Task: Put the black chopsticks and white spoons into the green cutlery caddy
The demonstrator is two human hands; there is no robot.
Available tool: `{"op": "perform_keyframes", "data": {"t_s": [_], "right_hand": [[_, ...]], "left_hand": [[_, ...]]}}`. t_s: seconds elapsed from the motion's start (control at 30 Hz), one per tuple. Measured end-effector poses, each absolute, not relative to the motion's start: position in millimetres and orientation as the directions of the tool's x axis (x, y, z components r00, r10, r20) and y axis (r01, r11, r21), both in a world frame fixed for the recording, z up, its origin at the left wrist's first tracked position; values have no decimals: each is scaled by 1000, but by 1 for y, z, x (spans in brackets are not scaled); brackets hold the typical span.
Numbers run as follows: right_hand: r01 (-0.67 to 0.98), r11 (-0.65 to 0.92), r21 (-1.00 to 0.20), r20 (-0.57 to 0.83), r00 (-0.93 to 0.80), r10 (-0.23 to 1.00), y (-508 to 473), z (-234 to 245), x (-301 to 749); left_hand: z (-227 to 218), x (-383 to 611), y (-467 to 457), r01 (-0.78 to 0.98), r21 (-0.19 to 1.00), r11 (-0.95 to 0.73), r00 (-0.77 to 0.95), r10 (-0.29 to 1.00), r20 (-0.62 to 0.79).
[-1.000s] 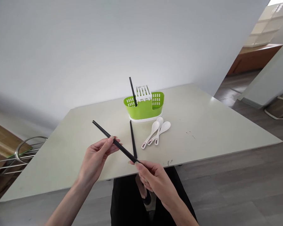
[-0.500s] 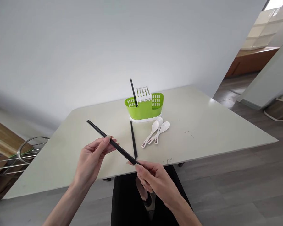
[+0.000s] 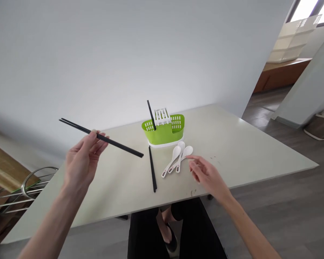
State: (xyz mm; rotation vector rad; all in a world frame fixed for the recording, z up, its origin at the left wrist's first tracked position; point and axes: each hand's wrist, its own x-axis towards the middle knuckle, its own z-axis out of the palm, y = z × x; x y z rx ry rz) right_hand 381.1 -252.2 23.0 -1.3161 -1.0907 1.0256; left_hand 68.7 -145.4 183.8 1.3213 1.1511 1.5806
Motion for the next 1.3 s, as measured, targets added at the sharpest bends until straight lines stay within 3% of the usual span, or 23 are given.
{"op": "perform_keyframes", "data": {"t_s": [0.1,0.3,0.43,0.63,0.9,1.3], "right_hand": [[180,28,-983,89,344,935,-225,1,423],[395,-17,-918,135,355,925,-203,-31,452],[421,-6,-907,146,328,933,-204,-35,449],[422,-15,-906,142,338,930,-201,-29,448],[421,-50,-906,106,339,935,-201,-26,447],[414,-51,-909,109,354,929,-202,-23,446]], "left_hand": [[215,82,-114,59,894,-443,-158,881,447],[239,117,-36,178,809,-561,-86,810,580],[215,134,11,232,836,-497,-28,856,517],[164,150,48,345,889,-301,44,951,305],[128,149,76,580,794,-179,73,983,169],[113,152,78,616,745,-256,94,963,253]]}}
